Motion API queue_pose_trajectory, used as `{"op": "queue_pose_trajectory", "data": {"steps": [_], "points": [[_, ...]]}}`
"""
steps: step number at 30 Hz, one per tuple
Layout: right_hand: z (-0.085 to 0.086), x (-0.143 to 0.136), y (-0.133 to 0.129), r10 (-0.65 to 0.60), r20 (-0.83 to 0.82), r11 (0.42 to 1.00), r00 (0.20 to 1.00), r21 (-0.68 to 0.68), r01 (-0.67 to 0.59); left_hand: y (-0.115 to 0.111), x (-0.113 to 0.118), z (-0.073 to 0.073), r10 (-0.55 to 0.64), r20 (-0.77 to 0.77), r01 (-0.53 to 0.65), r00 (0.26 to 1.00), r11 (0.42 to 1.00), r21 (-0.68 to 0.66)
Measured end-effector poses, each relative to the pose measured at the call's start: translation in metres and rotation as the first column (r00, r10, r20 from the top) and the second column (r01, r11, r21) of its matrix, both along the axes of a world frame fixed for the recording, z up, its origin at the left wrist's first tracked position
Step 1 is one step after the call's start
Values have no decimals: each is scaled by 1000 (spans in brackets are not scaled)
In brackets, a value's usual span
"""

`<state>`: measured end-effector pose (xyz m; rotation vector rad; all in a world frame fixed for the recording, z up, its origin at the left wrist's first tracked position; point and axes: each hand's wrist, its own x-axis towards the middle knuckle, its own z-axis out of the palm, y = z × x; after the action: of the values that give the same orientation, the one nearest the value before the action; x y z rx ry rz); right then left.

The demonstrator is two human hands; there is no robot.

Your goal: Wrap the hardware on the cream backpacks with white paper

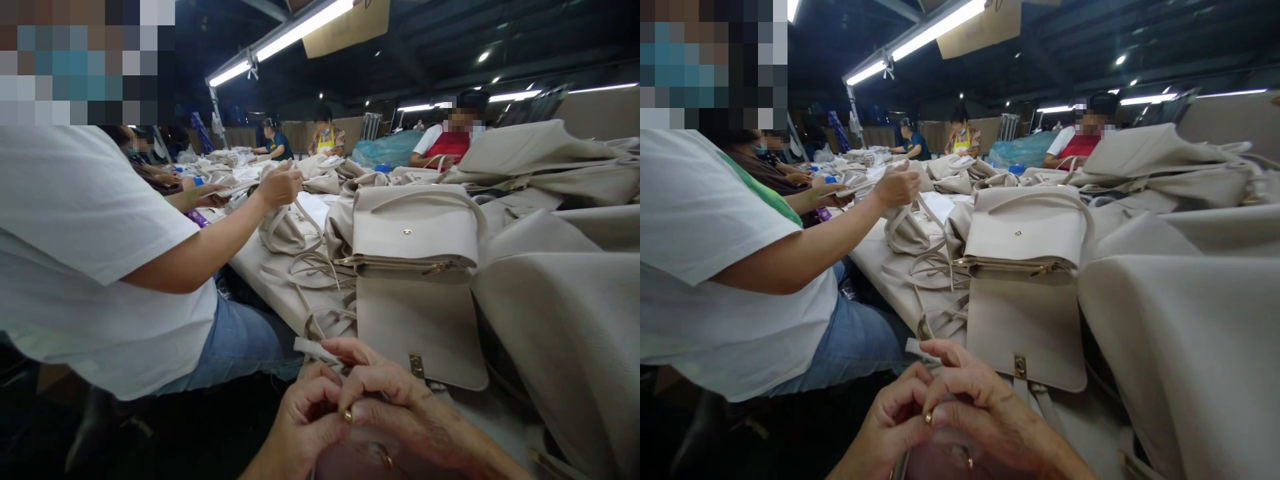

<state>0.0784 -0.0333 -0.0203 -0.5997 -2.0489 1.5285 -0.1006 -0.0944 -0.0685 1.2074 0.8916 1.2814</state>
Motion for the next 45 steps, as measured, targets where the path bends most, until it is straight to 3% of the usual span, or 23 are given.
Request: {"op": "queue_pose_trajectory", "data": {"steps": [5, 8, 10, 14, 18, 23, 25, 29, 31, 33, 36, 39, 42, 45], "points": [[4, 8, -3, 66, 70, 997, 995, 41, -69, -2, -1, 4, -47, -194, 79, 980, 984, 159], [6, 16, -10, 41, 151, 990, 988, 127, -60, -2, 2, 9, -89, -267, 127, 959, 983, 129], [8, 23, -16, -68, 213, 976, 975, 219, 21, -3, 7, 14, -113, -346, 147, 932, 986, 74], [15, 43, -27, -312, 148, 871, 939, 440, 220, 0, 21, 27, -36, -539, 106, 841, 989, 99], [25, 65, -35, -470, 61, 749, 880, 555, 362, 7, 38, 42, -10, -604, 107, 797, 986, 125], [28, 76, -43, -485, 117, 689, 867, 661, 297, 13, 54, 52, -22, -615, 87, 788, 993, 77], [25, 74, -43, -528, 141, 612, 838, 747, 260, 13, 57, 54, -45, -610, 98, 791, 994, 53], [18, 63, -38, -574, 65, 348, 817, 922, 171, 13, 58, 58, -70, -596, 102, 800, 995, 19], [17, 58, -36, -541, 20, 282, 841, 946, 159, 14, 58, 60, -101, -569, 111, 816, 994, -18], [17, 56, -36, -517, 1, 285, 856, 943, 171, 14, 57, 60, -129, -539, 123, 832, 991, -47], [17, 61, -35, -540, 12, 387, 842, 892, 235, 13, 56, 58, -124, -542, 122, 831, 992, -40], [13, 77, -32, -668, 92, 465, 739, 827, 317, 12, 56, 56, -94, -577, 107, 811, 994, -12], [5, 94, -31, -748, 227, 463, 624, 852, 246, 12, 58, 53, -95, -582, 102, 807, 995, -21], [0, 102, -33, -803, 192, 377, 565, 897, 231, 13, 61, 51, -96, -595, 103, 798, 994, -22]]}}
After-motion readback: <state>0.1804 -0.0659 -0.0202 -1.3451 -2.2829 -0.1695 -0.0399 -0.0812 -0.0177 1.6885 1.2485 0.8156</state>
